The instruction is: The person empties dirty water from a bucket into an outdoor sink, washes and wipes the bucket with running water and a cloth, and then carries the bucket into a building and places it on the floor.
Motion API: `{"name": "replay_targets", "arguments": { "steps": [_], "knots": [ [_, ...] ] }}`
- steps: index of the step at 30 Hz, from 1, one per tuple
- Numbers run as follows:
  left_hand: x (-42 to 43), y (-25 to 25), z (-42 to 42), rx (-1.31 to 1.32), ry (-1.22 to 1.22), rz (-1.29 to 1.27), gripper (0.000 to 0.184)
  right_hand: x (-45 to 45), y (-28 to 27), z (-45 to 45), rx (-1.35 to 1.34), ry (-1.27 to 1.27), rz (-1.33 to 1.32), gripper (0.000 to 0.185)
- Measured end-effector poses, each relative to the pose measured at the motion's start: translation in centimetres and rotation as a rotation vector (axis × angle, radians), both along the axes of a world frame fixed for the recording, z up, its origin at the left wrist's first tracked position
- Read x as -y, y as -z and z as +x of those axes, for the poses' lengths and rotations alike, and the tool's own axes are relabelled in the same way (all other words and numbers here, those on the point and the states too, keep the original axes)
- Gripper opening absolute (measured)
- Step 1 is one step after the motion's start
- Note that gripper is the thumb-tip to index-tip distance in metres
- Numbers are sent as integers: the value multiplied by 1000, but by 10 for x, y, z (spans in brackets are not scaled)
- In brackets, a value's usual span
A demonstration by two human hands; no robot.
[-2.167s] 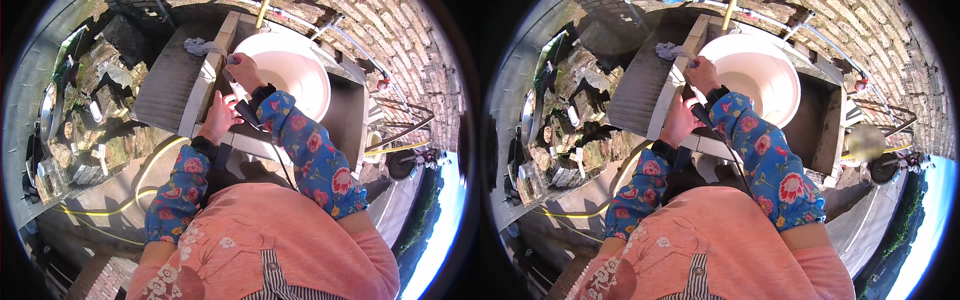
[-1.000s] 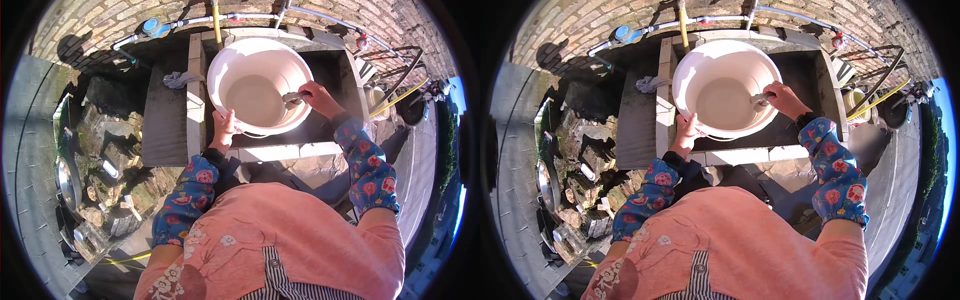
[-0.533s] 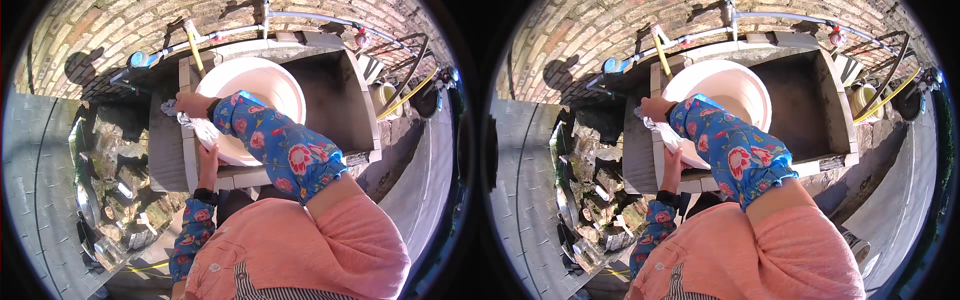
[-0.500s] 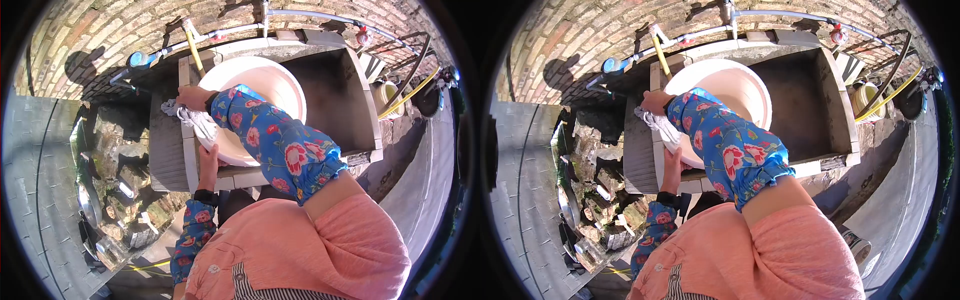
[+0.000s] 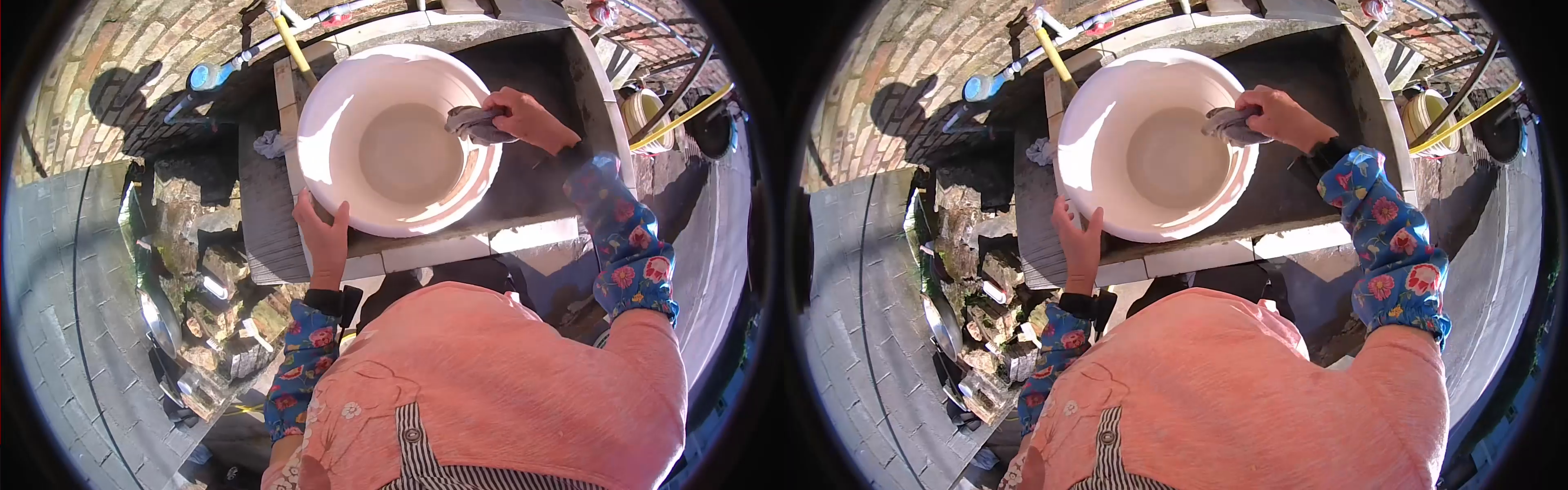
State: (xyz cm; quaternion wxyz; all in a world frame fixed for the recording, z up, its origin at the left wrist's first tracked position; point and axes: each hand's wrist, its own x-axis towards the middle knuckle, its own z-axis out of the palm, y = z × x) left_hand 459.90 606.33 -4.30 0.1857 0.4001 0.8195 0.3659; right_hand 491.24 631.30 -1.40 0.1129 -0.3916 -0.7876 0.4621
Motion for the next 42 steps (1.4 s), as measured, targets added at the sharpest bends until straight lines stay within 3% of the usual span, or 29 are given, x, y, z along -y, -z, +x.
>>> {"name": "replay_targets", "arguments": {
  "steps": [2, 3, 5, 9, 14, 16, 20, 23, 24, 25, 26, 28, 29, 30, 32, 36, 42],
  "knots": [
    [-4, -38, 10, -336, 413, 114, 58, 50, 5, 19, -178, 201, -368, 25],
    [-4, -43, 15, -336, 426, 111, 58, 72, 11, 23, -283, 238, -343, 22],
    [-8, -46, 25, -528, 925, 7, 46, 103, 32, 30, -323, 348, -335, 22],
    [-19, -17, 32, -510, 1107, -269, 36, 134, 17, 30, -332, 456, -397, 23],
    [-25, -11, 30, -534, 1118, -199, 20, 139, -23, 34, -498, 545, -645, 29],
    [-39, -28, 41, -517, 1106, -207, 21, 135, -49, 40, -797, 565, -759, 29],
    [-85, -47, 52, -528, 1007, -181, 26, 119, -100, 73, -1056, 613, -466, 28],
    [-130, -70, 55, -443, 991, -205, 29, 105, -97, 110, -1195, 710, -340, 26],
    [-146, -71, 53, -398, 1014, -164, 28, 106, -95, 117, -1207, 724, -322, 26],
    [-154, -95, 64, -132, 1010, -143, 23, 107, -92, 123, -1205, 752, -288, 25],
    [-163, -115, 73, 164, 709, -567, 24, 107, -88, 128, -1203, 780, -258, 23],
    [-180, -80, 56, 555, 739, -210, 22, 108, -73, 141, -1161, 798, -232, 21],
    [-192, -62, 38, 302, 840, -152, 21, 110, -65, 145, -1095, 839, -281, 21],
    [-193, -64, 39, 294, 841, -159, 21, 110, -57, 147, -1027, 873, -335, 20],
    [-187, -64, 38, 518, 649, -190, 26, 106, -41, 147, -986, 883, -354, 21],
    [-164, -64, 47, 570, 368, -225, 23, 102, -20, 132, -926, 898, -298, 20],
    [-152, -51, 19, 718, 251, -170, 23, 89, -42, 55, -757, 590, -45, 15]
  ]
}}
